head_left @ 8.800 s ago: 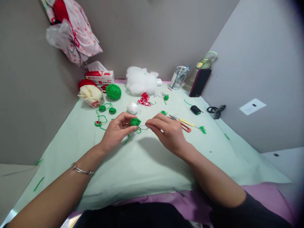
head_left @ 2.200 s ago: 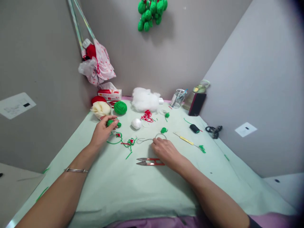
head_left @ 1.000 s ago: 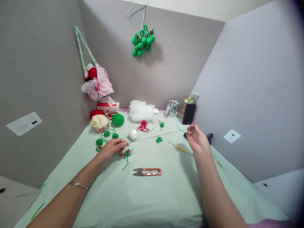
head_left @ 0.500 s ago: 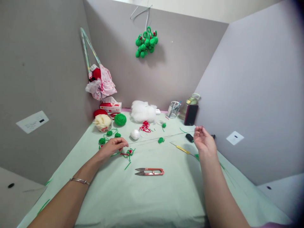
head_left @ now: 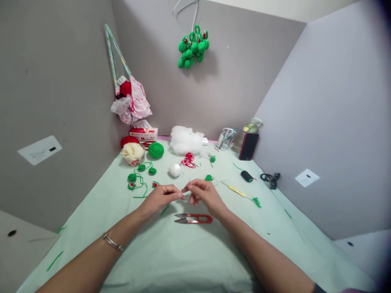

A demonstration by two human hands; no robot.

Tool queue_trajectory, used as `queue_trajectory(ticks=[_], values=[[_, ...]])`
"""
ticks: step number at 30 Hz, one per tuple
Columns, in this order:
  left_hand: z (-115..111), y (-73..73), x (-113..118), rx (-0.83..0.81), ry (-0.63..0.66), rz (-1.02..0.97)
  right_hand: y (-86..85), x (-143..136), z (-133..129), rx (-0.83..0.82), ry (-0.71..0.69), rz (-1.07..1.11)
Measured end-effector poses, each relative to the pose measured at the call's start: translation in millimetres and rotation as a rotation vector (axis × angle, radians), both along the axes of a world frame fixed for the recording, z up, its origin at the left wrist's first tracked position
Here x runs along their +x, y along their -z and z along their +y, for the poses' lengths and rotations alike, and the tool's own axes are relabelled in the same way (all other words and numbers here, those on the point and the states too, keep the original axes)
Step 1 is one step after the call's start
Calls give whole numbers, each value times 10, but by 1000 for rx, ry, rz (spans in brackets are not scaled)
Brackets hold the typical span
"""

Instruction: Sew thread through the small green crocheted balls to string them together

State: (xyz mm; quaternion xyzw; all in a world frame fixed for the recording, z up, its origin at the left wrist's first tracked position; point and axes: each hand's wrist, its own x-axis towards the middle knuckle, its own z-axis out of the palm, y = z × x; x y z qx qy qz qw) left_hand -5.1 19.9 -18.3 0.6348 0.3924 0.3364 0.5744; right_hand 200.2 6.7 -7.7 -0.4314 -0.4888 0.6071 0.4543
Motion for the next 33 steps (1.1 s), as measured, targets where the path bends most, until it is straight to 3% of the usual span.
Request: queue_trajectory(ticks=[4, 8, 13, 20, 24, 28, 33], values=[[-23, -69, -12, -173, -43, -202, 34, -42, -54, -33, -106, -65], [-35, -118, -15, -382, -11, -448, -46, 49, -33, 101, -51, -105], [-27, -81, -7, -513, 5, -551, -29, 30, -16, 242, 54, -212], [5, -57, -34, -546, -100, -654, 43, -29, -86, 524, 97, -363], [-26, -62, -2, -548, -173, -721, 89, -76, -150, 912, 77, -536], [-75, -44, 38, -528, -205, -662, 109, -144, -208, 1264, 30, -627], [-99, -56, 54, -508, -203, -587, 82, -180, -257, 1284, -4, -714]])
